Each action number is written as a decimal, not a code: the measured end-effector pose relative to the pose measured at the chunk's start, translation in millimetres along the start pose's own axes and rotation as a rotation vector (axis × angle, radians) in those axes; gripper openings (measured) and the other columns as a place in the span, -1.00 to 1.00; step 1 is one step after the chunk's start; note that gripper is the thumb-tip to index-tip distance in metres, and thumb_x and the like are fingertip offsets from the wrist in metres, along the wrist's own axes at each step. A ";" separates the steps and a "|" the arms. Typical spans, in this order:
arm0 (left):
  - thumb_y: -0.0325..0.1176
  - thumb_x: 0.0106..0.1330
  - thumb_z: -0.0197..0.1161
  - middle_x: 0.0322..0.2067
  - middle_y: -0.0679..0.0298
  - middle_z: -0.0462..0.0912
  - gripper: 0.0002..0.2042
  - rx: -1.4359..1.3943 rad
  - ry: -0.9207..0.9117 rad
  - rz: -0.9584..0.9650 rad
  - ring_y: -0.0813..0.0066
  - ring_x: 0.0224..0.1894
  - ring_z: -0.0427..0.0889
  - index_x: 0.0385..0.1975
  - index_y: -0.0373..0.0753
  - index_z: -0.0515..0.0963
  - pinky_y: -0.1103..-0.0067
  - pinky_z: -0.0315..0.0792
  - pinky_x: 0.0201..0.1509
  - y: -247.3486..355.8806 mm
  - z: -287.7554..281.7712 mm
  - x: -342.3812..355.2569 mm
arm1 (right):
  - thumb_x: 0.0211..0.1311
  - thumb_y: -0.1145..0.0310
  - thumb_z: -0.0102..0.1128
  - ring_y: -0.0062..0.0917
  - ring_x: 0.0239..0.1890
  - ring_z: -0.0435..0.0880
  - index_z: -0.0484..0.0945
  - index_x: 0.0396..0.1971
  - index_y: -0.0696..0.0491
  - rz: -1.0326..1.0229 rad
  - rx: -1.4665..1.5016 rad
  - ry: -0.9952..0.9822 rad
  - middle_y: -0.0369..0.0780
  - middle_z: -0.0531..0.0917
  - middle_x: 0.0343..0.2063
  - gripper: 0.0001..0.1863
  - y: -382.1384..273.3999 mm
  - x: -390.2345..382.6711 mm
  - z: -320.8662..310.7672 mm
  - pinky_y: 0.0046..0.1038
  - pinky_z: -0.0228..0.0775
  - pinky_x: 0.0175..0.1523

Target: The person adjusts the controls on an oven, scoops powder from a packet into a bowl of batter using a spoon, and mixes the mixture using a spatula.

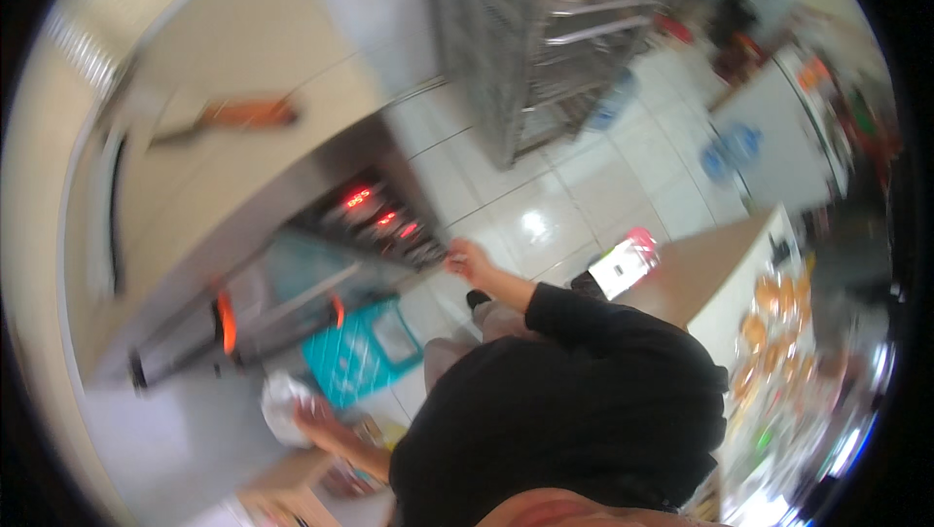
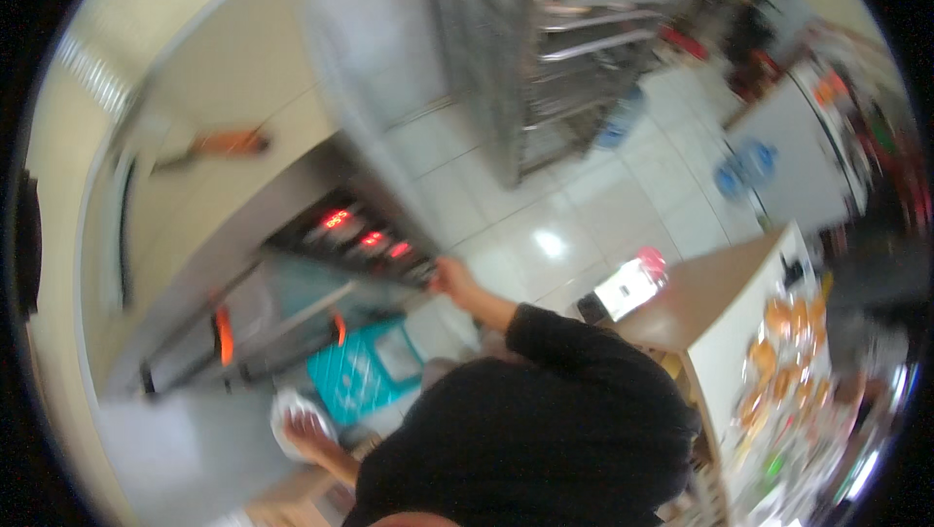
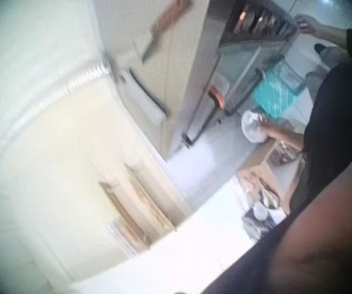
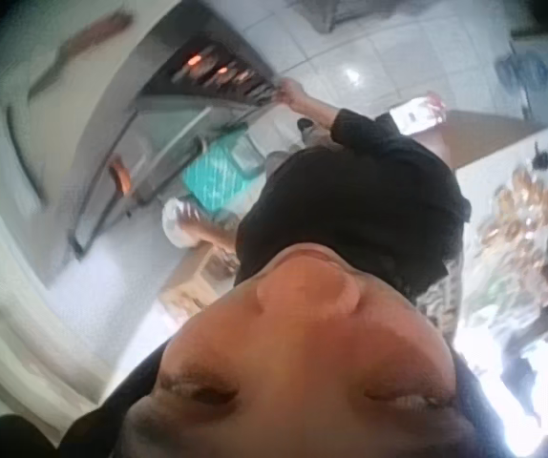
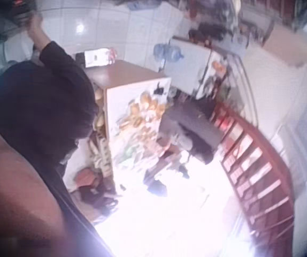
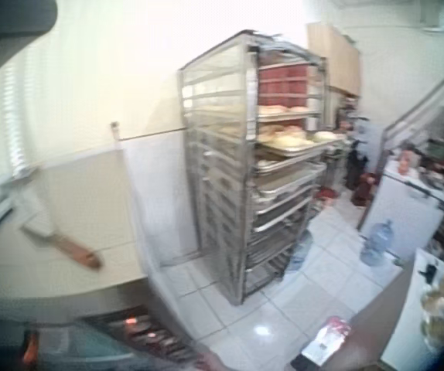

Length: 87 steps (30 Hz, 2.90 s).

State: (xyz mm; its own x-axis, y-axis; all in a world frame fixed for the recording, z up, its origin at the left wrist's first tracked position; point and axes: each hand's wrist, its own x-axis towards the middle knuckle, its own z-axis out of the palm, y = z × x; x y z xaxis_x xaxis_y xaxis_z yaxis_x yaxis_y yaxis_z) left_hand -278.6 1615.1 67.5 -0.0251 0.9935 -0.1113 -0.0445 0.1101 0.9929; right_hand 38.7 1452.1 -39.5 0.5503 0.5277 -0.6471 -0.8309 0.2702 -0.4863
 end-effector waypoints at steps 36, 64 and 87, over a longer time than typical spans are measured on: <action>-0.10 0.31 -0.22 -0.20 0.19 0.40 -0.60 0.626 -2.032 0.050 0.44 -0.19 0.40 -0.01 -0.22 0.29 0.55 0.26 -0.06 -59.1 477.8 -217.2 | -0.02 0.47 0.08 -0.62 -0.34 0.44 0.34 -0.19 0.05 -0.774 0.285 0.550 -0.25 0.45 -0.33 -0.68 -145.6 -125.1 -235.5 -0.55 0.31 -0.20; -0.24 0.26 -0.05 -0.36 0.18 0.53 -0.69 0.386 -2.514 0.422 0.52 -0.28 0.47 -0.13 -0.32 0.38 0.63 0.30 -0.16 -105.3 892.7 -703.9 | 0.11 0.24 -0.10 -0.48 -0.32 0.37 0.34 -0.74 -0.10 -2.524 -0.686 0.420 -0.37 0.35 -0.59 -0.75 -604.7 -252.3 -391.1 -0.01 0.00 -0.06; -0.32 0.26 -0.07 -0.46 0.24 0.51 -0.76 -0.059 -2.820 0.472 0.54 -0.35 0.48 -0.23 -0.36 0.40 0.64 0.32 -0.20 -103.8 1171.6 -1163.3 | -0.03 0.44 0.06 -0.32 -0.16 0.33 0.35 -0.40 0.21 -1.936 -0.587 1.848 -0.12 0.39 -0.30 -0.80 -899.4 -356.9 -754.6 -0.24 0.04 0.10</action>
State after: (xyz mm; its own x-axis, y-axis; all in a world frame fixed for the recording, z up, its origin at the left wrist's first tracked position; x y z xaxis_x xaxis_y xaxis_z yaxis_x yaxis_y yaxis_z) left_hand 925.3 483.0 142.5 0.2871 -0.9361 0.2034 -0.3664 0.0888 0.9262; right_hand 651.3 413.1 185.7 -0.0004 -0.5668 0.8239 0.1201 -0.8179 -0.5626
